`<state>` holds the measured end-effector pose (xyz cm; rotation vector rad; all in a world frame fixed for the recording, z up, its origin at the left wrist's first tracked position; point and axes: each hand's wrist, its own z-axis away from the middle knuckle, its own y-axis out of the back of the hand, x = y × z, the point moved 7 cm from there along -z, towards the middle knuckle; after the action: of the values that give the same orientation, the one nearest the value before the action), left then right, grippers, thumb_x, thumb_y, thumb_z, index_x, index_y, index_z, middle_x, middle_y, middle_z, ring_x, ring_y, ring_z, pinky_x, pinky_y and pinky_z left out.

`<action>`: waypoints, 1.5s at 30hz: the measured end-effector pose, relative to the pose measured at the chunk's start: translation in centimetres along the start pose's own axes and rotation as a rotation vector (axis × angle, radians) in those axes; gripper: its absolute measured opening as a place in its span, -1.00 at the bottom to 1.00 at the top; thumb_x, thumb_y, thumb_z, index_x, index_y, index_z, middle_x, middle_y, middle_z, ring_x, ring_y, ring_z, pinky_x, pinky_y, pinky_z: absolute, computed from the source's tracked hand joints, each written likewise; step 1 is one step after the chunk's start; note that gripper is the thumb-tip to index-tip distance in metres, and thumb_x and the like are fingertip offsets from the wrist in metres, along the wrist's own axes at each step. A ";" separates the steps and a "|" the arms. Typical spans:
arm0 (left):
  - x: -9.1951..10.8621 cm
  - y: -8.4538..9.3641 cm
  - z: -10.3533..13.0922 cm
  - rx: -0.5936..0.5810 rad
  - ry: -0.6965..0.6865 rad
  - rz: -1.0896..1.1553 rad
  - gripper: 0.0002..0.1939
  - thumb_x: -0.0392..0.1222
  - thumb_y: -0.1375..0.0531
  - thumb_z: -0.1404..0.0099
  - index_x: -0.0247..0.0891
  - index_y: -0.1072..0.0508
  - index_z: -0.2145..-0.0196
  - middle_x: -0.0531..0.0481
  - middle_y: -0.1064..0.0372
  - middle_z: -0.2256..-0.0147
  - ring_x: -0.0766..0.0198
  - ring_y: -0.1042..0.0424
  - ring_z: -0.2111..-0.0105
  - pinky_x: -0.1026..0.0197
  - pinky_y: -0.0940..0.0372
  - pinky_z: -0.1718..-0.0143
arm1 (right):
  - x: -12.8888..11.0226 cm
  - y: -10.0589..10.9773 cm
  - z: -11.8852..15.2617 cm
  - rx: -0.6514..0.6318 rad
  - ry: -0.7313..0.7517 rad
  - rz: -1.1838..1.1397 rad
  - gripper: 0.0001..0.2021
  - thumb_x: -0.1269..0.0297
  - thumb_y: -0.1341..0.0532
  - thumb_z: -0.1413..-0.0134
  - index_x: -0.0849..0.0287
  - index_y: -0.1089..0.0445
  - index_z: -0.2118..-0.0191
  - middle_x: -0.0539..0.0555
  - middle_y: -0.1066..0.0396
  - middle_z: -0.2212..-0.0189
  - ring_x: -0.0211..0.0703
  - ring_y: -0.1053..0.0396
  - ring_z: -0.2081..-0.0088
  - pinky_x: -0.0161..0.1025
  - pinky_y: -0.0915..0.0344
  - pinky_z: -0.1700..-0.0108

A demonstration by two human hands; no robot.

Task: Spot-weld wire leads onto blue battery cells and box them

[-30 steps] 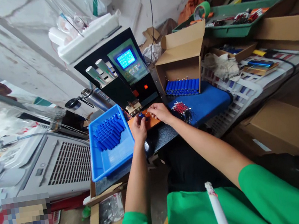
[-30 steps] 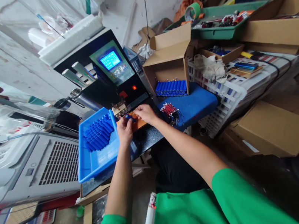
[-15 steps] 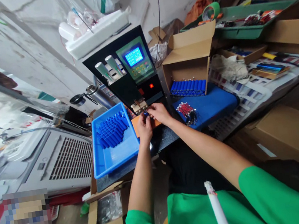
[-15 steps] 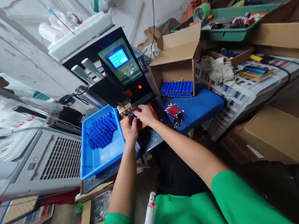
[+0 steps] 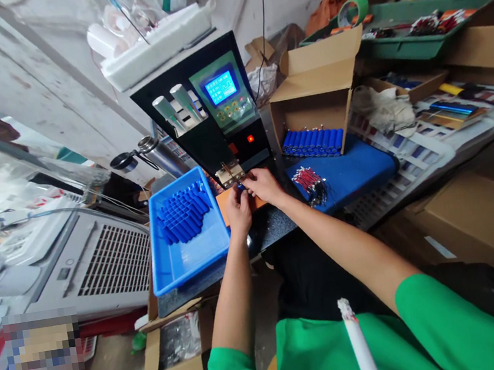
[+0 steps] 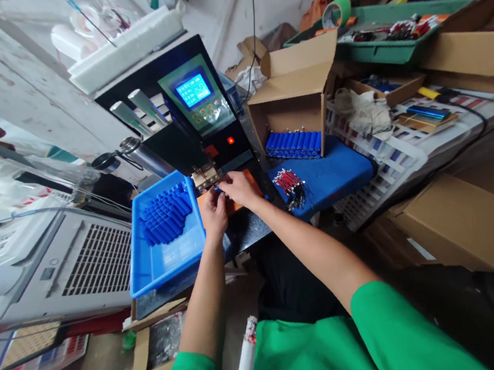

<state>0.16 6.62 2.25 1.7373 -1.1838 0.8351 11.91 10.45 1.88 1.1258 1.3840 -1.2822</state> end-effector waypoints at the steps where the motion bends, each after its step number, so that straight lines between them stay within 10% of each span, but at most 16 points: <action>1: 0.1 0.0 0.0 0.000 0.000 0.001 -0.66 -0.08 -0.16 -0.37 -0.29 -0.46 -0.02 -0.18 -0.53 0.05 0.11 -0.51 0.04 0.03 -0.40 -0.09 | -0.1 0.0 0.1 -0.002 -0.008 -0.011 -0.79 0.19 -0.32 0.01 0.17 -0.33 0.49 -0.05 -0.35 0.59 -0.29 -0.31 0.54 -0.39 -0.23 0.54; 31: 0.1 0.1 0.2 0.016 0.035 -0.073 -0.67 -0.02 -0.17 -0.35 -0.29 -0.48 0.07 -0.09 -0.51 0.23 0.21 -0.48 0.25 0.12 -0.41 0.10 | 0.4 0.3 0.4 -0.046 0.004 0.026 -0.72 0.06 -0.29 -0.07 0.16 -0.38 0.46 -0.04 -0.38 0.58 -0.26 -0.32 0.55 -0.35 -0.23 0.50; 40: -0.7 0.0 0.4 0.009 0.049 -0.155 -0.73 -0.06 -0.19 -0.34 -0.27 -0.50 0.10 -0.08 -0.53 0.27 0.23 -0.48 0.34 0.16 -0.41 0.20 | -4.6 3.2 3.6 0.125 0.426 0.719 -0.86 0.27 -0.23 -0.17 0.18 -0.49 0.22 0.17 -0.53 0.24 0.00 -0.42 0.13 -0.14 -0.30 0.05; 45: -1.0 -0.1 0.5 -0.048 0.001 -0.123 -0.68 -0.05 -0.18 -0.36 -0.25 -0.50 0.02 -0.12 -0.55 0.20 0.15 -0.53 0.21 0.08 -0.44 0.08 | -6.2 1.4 4.5 -0.035 0.590 0.986 -0.74 0.27 -0.22 -0.21 0.20 -0.52 0.03 0.25 -0.51 0.06 0.12 -0.28 -0.09 -0.01 -0.17 -0.12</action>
<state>-0.09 6.59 1.16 1.7508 -1.0756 0.7280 14.53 5.73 7.51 1.9119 0.9628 -0.2138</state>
